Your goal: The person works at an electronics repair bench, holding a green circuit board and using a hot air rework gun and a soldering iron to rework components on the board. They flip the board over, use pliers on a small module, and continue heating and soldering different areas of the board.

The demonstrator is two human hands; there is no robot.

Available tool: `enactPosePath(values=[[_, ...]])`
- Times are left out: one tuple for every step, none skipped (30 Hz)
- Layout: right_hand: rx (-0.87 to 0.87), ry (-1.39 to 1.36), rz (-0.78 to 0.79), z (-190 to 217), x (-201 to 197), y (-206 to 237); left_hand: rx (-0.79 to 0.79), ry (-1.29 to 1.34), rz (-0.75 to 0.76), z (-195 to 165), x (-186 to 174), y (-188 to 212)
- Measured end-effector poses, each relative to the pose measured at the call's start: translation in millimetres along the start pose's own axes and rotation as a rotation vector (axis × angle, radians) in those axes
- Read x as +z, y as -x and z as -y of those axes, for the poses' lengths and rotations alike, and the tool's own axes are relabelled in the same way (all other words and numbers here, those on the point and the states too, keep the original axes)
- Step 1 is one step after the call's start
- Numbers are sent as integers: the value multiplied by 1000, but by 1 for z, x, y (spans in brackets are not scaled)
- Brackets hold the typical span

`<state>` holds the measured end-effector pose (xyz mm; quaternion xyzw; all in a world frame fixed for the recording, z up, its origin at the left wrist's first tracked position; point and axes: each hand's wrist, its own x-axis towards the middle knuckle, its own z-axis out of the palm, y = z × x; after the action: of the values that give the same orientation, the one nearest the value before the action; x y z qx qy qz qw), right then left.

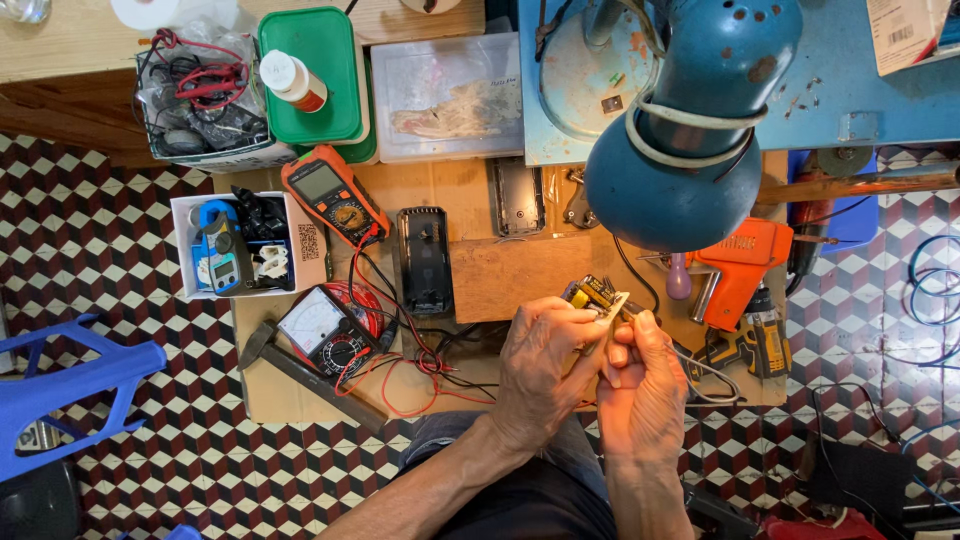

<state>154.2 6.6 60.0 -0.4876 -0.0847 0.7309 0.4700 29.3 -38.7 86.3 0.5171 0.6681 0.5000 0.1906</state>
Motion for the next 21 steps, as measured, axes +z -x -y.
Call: enactPosePath(values=[[-1, -4, -1, -2, 2, -2, 0, -17, -6, 1, 0, -2], [-2, -8, -5, -3, 3, -2, 2, -23, 6, 2, -1, -2], [-2, -16, 3, -3, 4, -4, 3, -28, 18, 2, -2, -3], [-1, -22, 13, -3, 5, -5, 3, -35, 28, 2, -3, -3], [2, -29, 23, -3, 5, -5, -12, -34, 20, 1, -4, -4], [3, -30, 21, -4, 5, -5, -24, -31, 13, 0, -5, -5], [0, -32, 18, -5, 6, -6, -34, -27, 6, 0, -5, -7], [-2, -32, 15, -5, 5, -6, -33, -28, 3, -2, -6, -8], [-1, -37, 7, -5, 5, -6, -32, -30, 1, -3, -7, -9], [2, -42, -1, -6, 5, -5, -33, -32, -1, -5, -8, -9], [7, -47, -10, -7, 4, -5, -33, -47, -1, -5, -9, -10], [-12, -23, 15, -7, 4, -4, -33, -61, 1, -6, -10, -10], [-32, 0, 39, -8, 4, -3, -33, -75, 2, -6, -10, -10], [-52, 24, 63, -9, 4, -2, -40, -73, 4, -6, -10, -10], [-70, 48, 75, -10, 4, -1, -48, -71, 7, -5, -11, -10], [-88, 72, 88, -10, 5, 0, -55, -70, 9, -4, -12, -9], [-105, 95, 99, -11, 6, 1, -65, -71, 2, -4, -11, -9], [-112, 112, 88, -13, 8, 2, -74, -72, -7, -2, -10, -10], [-119, 128, 77, -14, 10, 3, -82, -73, -16, -1, -10, -10], [-126, 144, 65, -16, 12, 5, -87, -63, -19, 0, -10, -10], [-149, 164, 64, -17, 14, 7, -91, -53, -22, 1, -11, -10]])
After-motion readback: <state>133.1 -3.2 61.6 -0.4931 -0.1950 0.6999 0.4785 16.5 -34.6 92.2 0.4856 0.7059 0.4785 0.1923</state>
